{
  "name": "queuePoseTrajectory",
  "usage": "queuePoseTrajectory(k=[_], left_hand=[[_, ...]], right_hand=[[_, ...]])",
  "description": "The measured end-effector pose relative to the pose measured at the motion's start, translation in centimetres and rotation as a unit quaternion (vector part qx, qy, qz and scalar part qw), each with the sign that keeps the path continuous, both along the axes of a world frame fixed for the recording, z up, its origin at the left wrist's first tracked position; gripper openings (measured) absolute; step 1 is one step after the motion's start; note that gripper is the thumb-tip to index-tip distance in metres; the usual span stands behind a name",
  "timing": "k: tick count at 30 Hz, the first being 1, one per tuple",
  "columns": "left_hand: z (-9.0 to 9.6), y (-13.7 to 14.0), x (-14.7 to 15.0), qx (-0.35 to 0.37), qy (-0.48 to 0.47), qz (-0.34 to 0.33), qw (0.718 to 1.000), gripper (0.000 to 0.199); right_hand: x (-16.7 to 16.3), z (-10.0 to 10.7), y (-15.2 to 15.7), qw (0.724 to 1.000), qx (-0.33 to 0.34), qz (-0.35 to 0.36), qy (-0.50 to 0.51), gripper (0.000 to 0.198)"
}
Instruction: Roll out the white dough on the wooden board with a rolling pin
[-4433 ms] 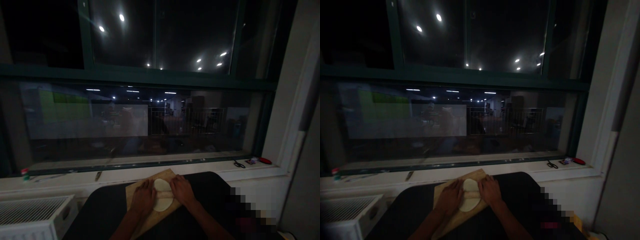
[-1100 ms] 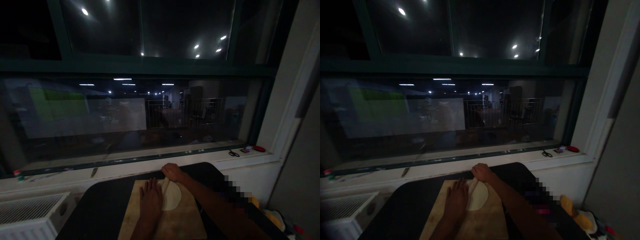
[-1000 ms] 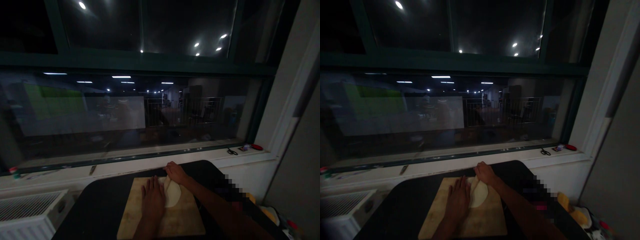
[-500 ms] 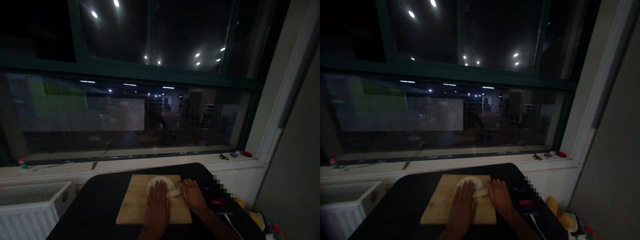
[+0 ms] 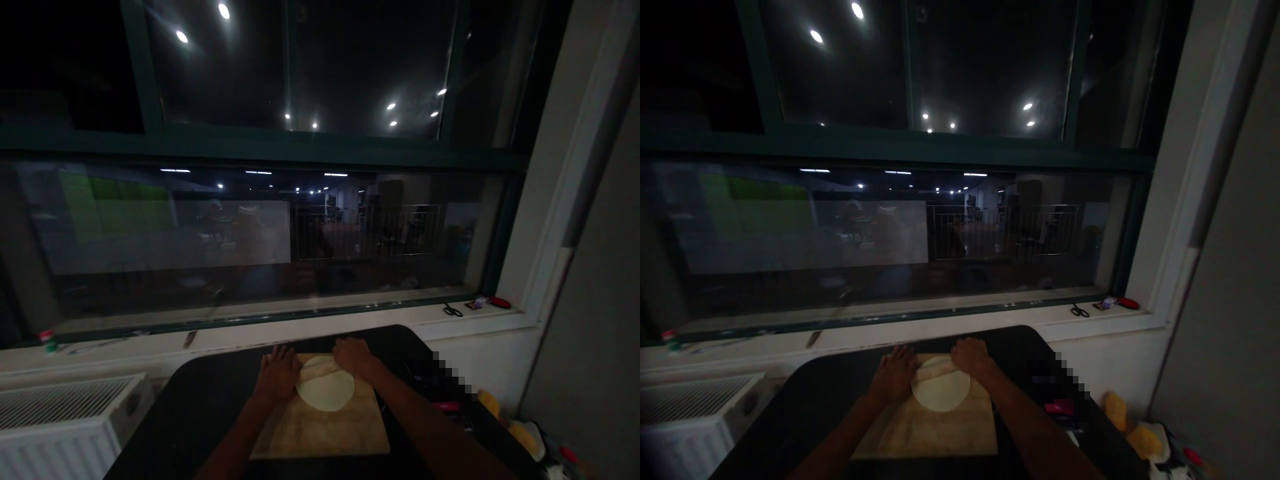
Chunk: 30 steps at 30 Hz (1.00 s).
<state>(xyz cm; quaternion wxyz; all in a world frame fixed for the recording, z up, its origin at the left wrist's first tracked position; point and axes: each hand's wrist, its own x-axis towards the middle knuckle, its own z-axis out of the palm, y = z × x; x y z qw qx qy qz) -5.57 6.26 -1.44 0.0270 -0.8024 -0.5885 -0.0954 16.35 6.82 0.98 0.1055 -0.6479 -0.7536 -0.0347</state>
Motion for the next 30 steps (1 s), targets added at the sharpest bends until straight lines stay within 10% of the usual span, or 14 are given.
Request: queuePoseTrajectory(k=[7,20,30], left_hand=[[-2.2,1.1,-0.4,0.033,-0.014,-0.061,0.997,0.053],[-4.3,-5.8,-2.0,0.127,-0.072,-0.148,0.978,0.051],[-2.9,-9.8,-2.7,0.005,-0.091,-0.141,0.986,0.056]], right_hand=[[0.4,-3.6,-1.4,0.999,0.038,-0.025,0.022,0.045],[-0.1,-5.8,-10.3,0.993,0.109,-0.009,0.039,0.047],[-1.5,-3.3,-13.7,0.994,0.07,-0.019,0.08,0.047]])
